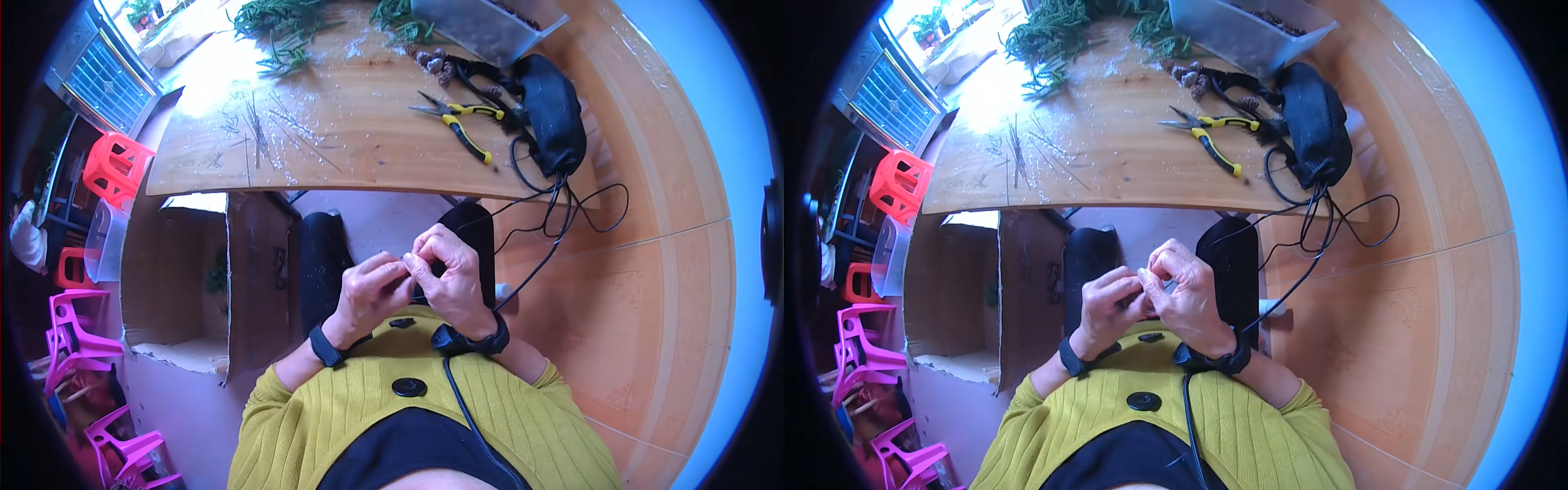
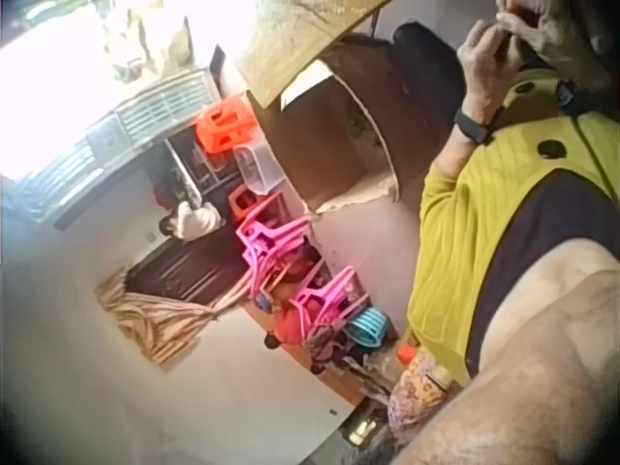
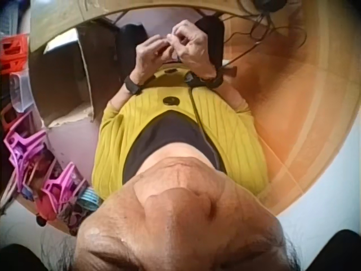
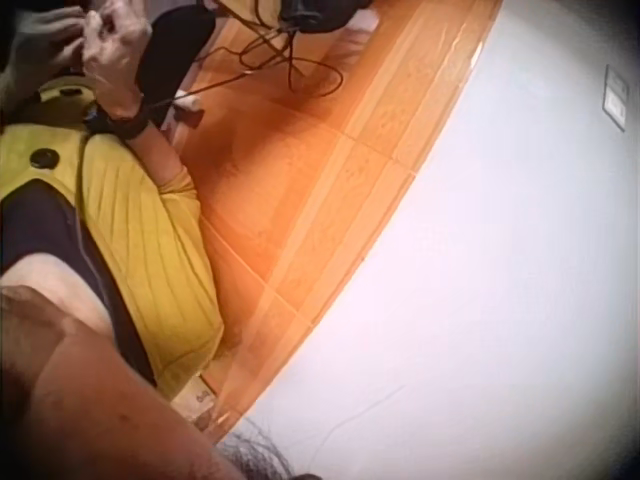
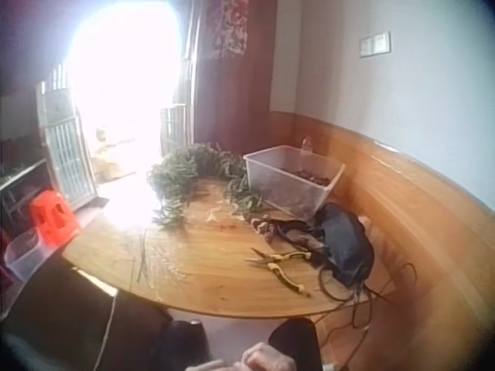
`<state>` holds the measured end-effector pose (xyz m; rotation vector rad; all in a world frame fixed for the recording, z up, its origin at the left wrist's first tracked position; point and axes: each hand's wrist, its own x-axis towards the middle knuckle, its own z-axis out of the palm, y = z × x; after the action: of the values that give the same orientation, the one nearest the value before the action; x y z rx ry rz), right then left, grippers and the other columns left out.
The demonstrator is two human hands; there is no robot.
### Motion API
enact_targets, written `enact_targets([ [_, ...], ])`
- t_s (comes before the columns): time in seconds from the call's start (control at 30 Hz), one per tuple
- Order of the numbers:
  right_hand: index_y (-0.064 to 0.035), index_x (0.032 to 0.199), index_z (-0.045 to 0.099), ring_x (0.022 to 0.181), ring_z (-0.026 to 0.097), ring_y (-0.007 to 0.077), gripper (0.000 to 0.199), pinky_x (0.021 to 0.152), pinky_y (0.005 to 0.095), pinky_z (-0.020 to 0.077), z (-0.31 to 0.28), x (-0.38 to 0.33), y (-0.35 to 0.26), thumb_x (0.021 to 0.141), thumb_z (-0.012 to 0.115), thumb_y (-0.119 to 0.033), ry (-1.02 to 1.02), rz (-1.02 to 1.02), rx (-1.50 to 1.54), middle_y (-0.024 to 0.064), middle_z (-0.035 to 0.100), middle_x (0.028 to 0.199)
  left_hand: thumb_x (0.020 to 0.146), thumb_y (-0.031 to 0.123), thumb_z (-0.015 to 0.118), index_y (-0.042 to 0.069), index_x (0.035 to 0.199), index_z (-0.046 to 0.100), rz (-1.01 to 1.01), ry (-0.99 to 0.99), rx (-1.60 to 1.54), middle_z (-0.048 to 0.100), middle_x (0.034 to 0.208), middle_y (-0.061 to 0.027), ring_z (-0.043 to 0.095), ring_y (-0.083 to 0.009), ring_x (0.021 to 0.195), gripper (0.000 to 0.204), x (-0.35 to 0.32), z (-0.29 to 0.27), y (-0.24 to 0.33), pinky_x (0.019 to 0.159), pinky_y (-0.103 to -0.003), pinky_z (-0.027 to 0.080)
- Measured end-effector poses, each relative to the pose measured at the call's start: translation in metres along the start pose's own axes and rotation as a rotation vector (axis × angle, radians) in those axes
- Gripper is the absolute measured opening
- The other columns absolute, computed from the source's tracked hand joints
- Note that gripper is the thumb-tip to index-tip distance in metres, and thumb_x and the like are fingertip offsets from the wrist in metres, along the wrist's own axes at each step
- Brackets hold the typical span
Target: Assembling artificial foliage by cutting and securing wire components with pliers.
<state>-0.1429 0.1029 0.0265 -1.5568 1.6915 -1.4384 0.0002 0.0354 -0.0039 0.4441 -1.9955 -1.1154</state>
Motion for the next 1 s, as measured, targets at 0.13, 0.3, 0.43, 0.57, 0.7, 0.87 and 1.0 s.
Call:
enact_targets([
  [0.13,-0.0001,0.073,0.055,0.064,0.047,0.0086,0.016,0.057,0.0215,0.0389,0.001,0.004,-0.005,0.082,0.069,-0.001,0.055,-0.008,0.020,0.0048,0.056,0.080,0.084,0.000,0.065,-0.002,0.094,0.068,-0.057,0.102,-0.027,0.061,0.071,-0.0019,0.057,-0.0050,0.057,0.011,-0.003,0.004,0.006,0.048,-0.020,0.043],
  [0.3,-0.0004,0.072,0.054,0.063,0.048,0.0091,0.017,0.057,0.0222,0.0400,-0.001,0.006,-0.014,0.082,0.068,-0.001,-0.034,0.057,0.126,0.0055,0.056,0.079,0.086,-0.001,0.063,-0.004,0.096,0.067,-0.418,0.086,-0.514,0.062,0.073,-0.0027,0.056,-0.0066,0.055,0.012,-0.009,-0.005,0.001,0.050,-0.020,0.047],
  [0.43,-0.0004,0.073,0.055,0.062,0.048,0.0089,0.016,0.058,0.0225,0.0407,-0.003,0.008,-0.012,0.084,0.067,-0.003,-0.063,0.001,0.121,0.0053,0.056,0.080,0.087,-0.001,0.062,-0.005,0.096,0.067,-0.437,0.053,-0.581,0.062,0.073,-0.0033,0.056,-0.0074,0.054,0.011,-0.008,-0.001,0.005,0.050,-0.020,0.047],
  [0.57,-0.0002,0.073,0.054,0.064,0.048,0.0086,0.018,0.058,0.0231,0.0414,-0.007,0.013,-0.008,0.084,0.067,-0.005,-0.029,0.002,0.072,0.0050,0.056,0.082,0.088,0.001,0.062,-0.005,0.097,0.066,-0.147,0.018,-0.203,0.062,0.071,-0.0039,0.054,-0.0076,0.052,0.012,0.004,-0.005,0.005,0.049,-0.020,0.045],
  [0.7,0.0006,0.078,0.057,0.067,0.050,0.0092,0.014,0.060,0.0230,0.0425,-0.011,0.023,-0.003,0.085,0.067,-0.007,-0.122,0.054,0.062,0.0053,0.057,0.083,0.088,0.002,0.061,-0.005,0.098,0.066,-0.168,0.005,-0.153,0.062,0.072,-0.0045,0.053,-0.0080,0.052,0.013,0.003,-0.008,-0.004,0.049,-0.021,0.043],
  [0.87,-0.0040,0.121,0.058,0.100,0.058,0.0247,0.045,0.085,0.0332,0.0469,-0.069,0.099,0.014,0.083,0.070,-0.025,-0.071,-0.193,-0.463,0.0145,0.060,0.109,0.089,0.004,0.061,-0.004,0.100,0.066,-0.513,0.164,-0.613,0.063,0.075,-0.0049,0.054,-0.0082,0.054,0.015,-0.008,-0.014,-0.011,0.050,-0.021,0.044],
  [1.0,-0.0078,0.136,0.047,0.122,0.047,0.0356,0.063,0.101,0.0405,0.0387,-0.095,0.147,0.057,0.083,0.068,-0.034,-0.083,-0.251,-1.033,0.0190,0.052,0.127,0.090,0.008,0.062,-0.004,0.103,0.065,-0.511,0.156,-0.703,0.063,0.077,-0.0060,0.055,-0.0086,0.059,0.018,-0.003,-0.017,-0.011,0.054,-0.021,0.045],
])
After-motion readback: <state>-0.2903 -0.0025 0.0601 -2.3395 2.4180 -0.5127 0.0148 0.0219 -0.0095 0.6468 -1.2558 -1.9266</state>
